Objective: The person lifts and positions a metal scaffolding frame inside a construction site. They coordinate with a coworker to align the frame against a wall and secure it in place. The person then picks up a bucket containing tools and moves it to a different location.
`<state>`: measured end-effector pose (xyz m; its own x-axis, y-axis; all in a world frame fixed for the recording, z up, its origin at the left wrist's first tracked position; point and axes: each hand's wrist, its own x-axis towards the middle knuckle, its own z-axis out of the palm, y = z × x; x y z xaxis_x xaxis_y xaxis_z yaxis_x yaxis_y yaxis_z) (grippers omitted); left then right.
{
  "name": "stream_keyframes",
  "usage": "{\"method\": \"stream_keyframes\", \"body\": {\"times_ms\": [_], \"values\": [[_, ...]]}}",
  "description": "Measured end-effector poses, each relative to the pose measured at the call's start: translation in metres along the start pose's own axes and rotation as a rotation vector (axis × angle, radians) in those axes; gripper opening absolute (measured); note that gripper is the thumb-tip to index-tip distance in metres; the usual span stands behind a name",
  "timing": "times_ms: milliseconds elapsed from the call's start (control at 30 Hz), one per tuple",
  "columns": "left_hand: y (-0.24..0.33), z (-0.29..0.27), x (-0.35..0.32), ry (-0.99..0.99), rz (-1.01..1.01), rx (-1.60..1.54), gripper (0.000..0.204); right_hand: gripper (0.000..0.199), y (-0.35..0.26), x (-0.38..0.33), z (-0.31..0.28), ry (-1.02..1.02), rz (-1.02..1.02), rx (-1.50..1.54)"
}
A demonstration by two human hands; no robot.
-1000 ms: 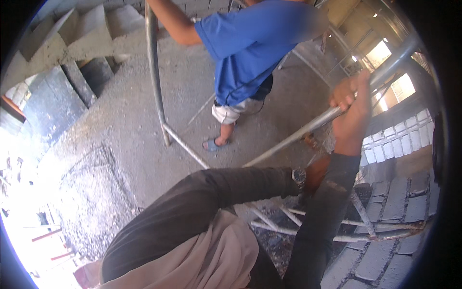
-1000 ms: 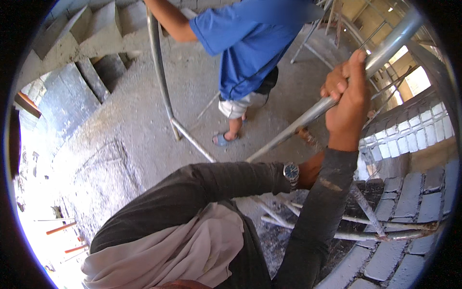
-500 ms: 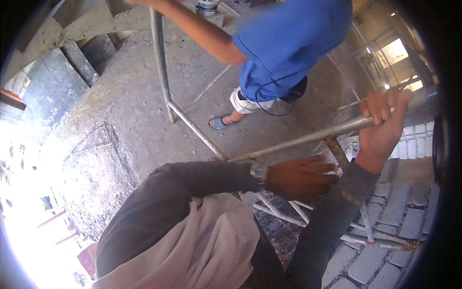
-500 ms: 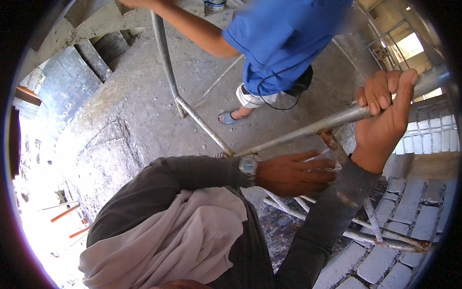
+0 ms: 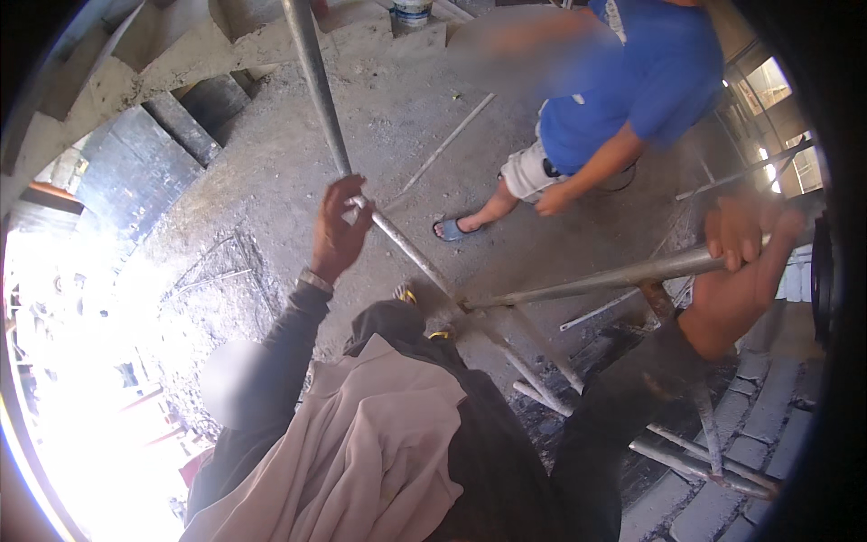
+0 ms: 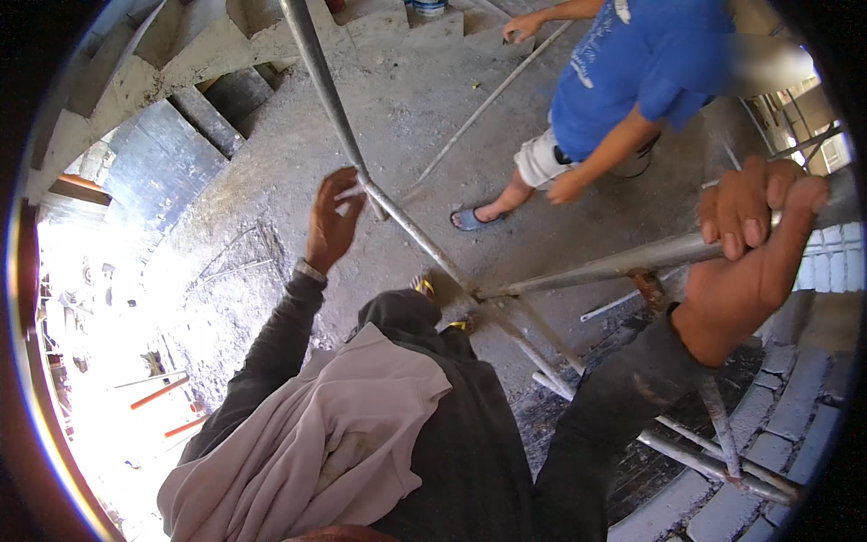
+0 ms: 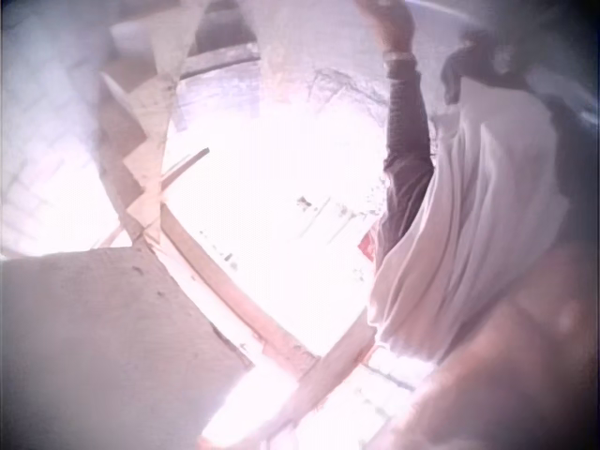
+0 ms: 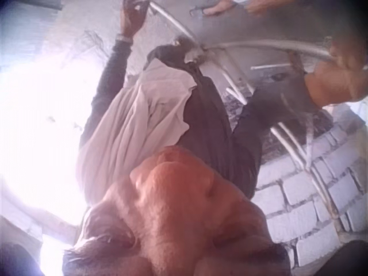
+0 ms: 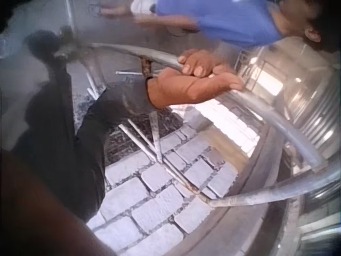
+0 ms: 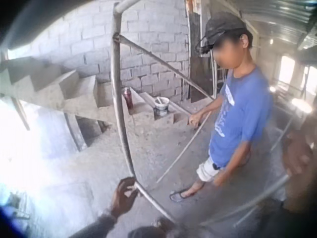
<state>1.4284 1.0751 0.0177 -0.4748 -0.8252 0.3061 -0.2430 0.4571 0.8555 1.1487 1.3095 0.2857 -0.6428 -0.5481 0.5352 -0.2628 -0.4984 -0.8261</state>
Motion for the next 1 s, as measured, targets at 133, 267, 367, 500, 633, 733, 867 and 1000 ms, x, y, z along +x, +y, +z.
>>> {"method": "stream_keyframes", "body": {"times_ms": [133, 267, 367, 500, 633, 733, 867, 1000], "values": [[-0.005, -0.044, 0.059, 0.087, 0.04, -0.048, 0.04, 0.03, 0.002, -0.001, -0.013, 0.006, 0.02, 0.01], [-0.033, -0.07, 0.133, 0.114, 0.088, -0.165, 0.048, 0.029, 0.006, -0.007, -0.002, 0.079, -0.082, -0.165], [-0.052, -0.09, 0.195, 0.162, 0.213, -0.251, 0.058, 0.031, 0.016, -0.004, 0.02, 0.31, -0.105, -0.297], [-0.043, -0.107, 0.266, 0.097, 0.225, -0.264, 0.054, 0.042, 0.014, -0.004, 0.028, 0.515, -0.103, -0.295], [-0.073, -0.107, 0.324, -0.282, 0.213, -0.569, 0.065, 0.058, 0.021, -0.006, 0.039, 0.631, -0.117, -0.35], [-0.11, -0.096, 0.338, -0.511, 0.242, -0.718, 0.078, 0.063, 0.029, -0.019, 0.031, 0.683, -0.056, -0.416], [-0.101, -0.073, 0.335, -0.477, 0.156, -0.694, 0.084, 0.053, 0.028, -0.042, 0.01, 0.665, -0.03, -0.541], [-0.089, -0.068, 0.33, -0.247, 0.021, -0.641, 0.088, 0.049, 0.024, -0.047, -0.012, 0.862, 0.0, -0.64]]}}
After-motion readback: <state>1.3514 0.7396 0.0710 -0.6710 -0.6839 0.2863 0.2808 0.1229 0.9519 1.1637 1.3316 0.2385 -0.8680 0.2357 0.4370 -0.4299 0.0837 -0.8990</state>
